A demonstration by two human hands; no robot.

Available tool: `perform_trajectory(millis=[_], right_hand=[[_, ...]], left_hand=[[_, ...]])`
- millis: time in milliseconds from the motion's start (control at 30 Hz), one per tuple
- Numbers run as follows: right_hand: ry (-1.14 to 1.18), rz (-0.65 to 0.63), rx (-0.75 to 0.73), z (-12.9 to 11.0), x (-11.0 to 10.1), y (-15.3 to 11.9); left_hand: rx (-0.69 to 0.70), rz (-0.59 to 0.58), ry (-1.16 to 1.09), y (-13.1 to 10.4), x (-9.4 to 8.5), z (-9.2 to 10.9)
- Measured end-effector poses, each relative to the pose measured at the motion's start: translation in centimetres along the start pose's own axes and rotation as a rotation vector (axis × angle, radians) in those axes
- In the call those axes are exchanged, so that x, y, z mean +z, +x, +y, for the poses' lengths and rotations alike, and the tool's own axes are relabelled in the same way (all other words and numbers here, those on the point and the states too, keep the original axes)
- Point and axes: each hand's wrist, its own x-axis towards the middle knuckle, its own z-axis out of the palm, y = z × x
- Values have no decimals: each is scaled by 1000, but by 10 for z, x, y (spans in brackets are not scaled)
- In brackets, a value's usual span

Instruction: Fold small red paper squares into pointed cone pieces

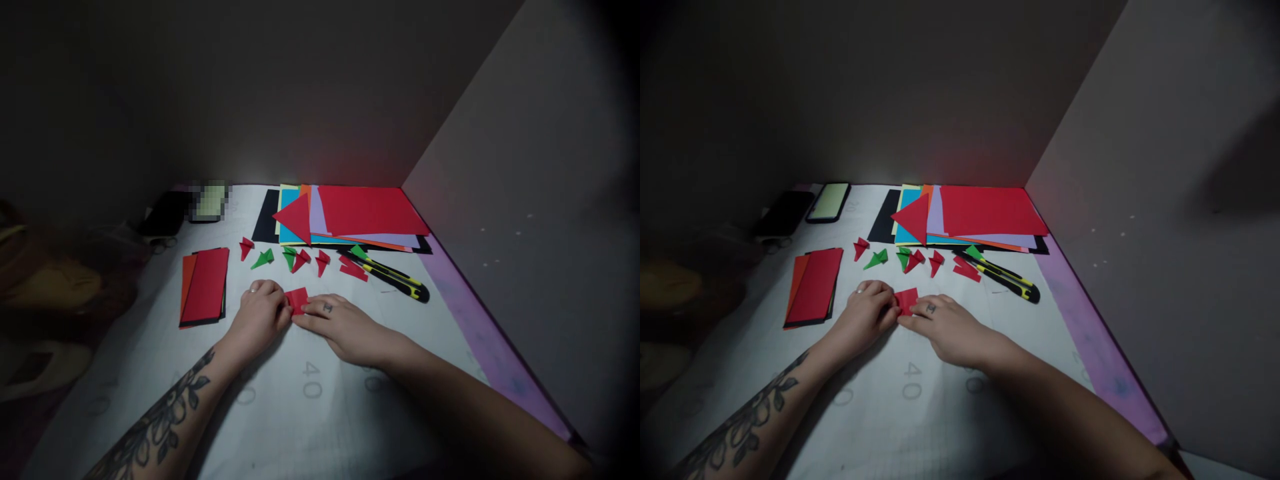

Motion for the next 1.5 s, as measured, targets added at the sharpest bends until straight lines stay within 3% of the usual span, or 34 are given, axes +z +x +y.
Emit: perform_trajectory(millis=[900,1167,1367,1500], right_hand=[[-23,-81,24,-2,0,-1],[-37,-86,37,-5,-1,-2],[-23,-70,32,-5,-2,-2],[-31,-58,29,-6,-2,-1]], left_hand=[[-67,47,74,-2,9,4],[-218,106,99,-11,9,2],[-188,156,-37,-14,7,-4],[-136,202,-80,-13,9,2]])
